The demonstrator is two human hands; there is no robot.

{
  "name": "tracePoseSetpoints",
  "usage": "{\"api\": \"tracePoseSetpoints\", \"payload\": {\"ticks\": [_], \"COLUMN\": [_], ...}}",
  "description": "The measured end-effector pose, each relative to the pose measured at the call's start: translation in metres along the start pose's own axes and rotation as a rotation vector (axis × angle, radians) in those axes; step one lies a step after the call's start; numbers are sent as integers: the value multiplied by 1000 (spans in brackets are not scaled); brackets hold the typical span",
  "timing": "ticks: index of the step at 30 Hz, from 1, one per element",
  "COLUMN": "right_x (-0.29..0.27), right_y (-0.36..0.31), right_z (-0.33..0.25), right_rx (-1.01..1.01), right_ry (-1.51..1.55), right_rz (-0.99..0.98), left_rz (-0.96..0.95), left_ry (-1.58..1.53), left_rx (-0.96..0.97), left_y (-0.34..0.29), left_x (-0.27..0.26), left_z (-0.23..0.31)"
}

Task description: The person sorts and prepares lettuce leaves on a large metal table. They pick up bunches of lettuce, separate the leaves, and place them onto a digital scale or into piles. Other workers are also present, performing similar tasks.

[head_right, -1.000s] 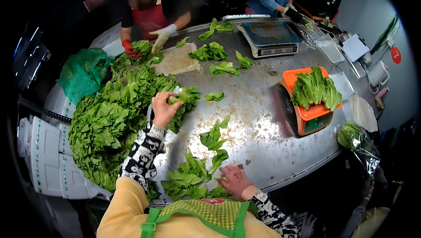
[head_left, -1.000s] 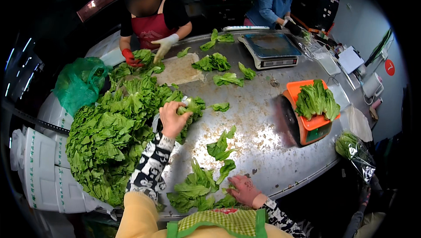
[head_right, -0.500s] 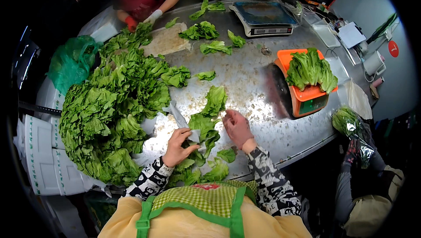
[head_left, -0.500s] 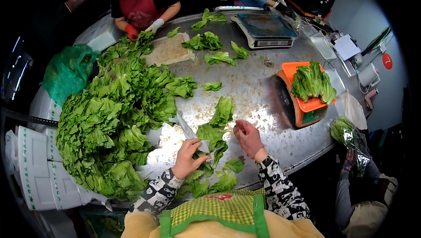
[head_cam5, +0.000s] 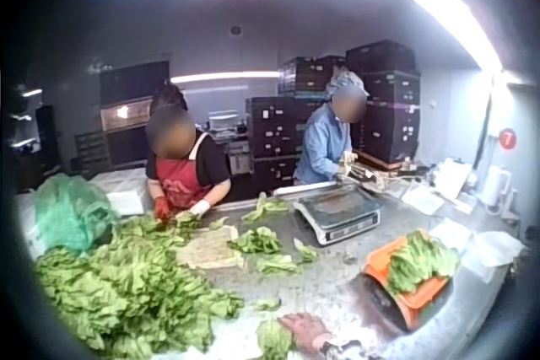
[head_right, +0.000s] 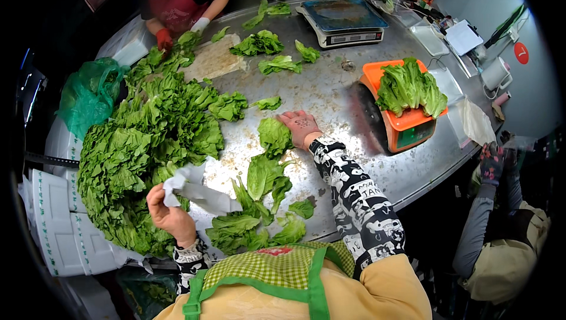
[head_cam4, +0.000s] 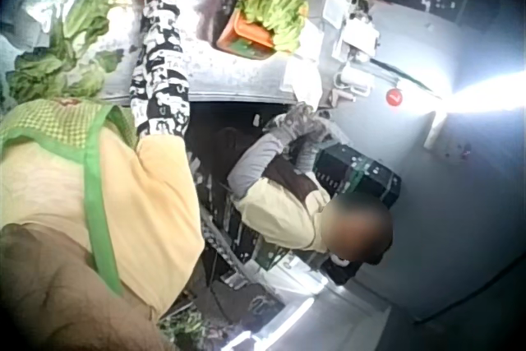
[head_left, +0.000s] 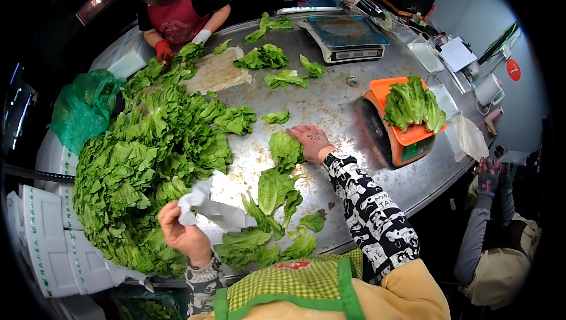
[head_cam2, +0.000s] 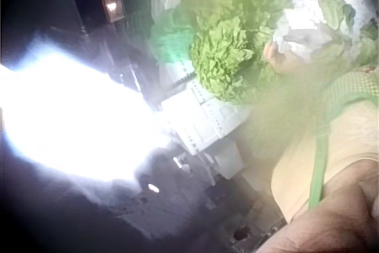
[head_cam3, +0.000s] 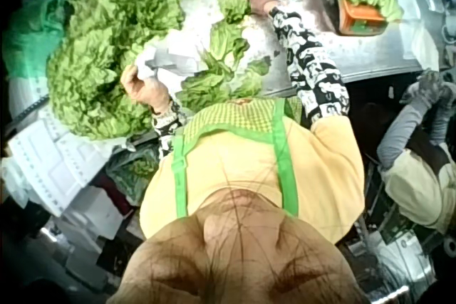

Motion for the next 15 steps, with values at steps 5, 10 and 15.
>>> {"api": "tracePoseSetpoints", "payload": {"ticks": [5, 10, 15], "right_x": [12, -3, 7], "right_y": [-23, -76, -111], "right_z": [22, -17, -10], "right_rx": [184, 361, 557], "right_ry": [202, 1714, 1498], "right_rz": [94, 353, 491], "left_rz": [-284, -217, -347], "left_ry": [553, 637, 380], "left_rx": [-247, -213, -336], "left_y": [9, -16, -32], "left_x": [-13, -14, 29], "left_z": [-45, -48, -64]}}
Point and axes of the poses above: each hand's wrist, its own y-axis towards the middle knuckle, its own x-axis out of the palm, z = x × y, the point moved 8 cm from there along y, towards the middle knuckle, and after that the axes turned 10 degrees about -x, right-handed, at the moved point
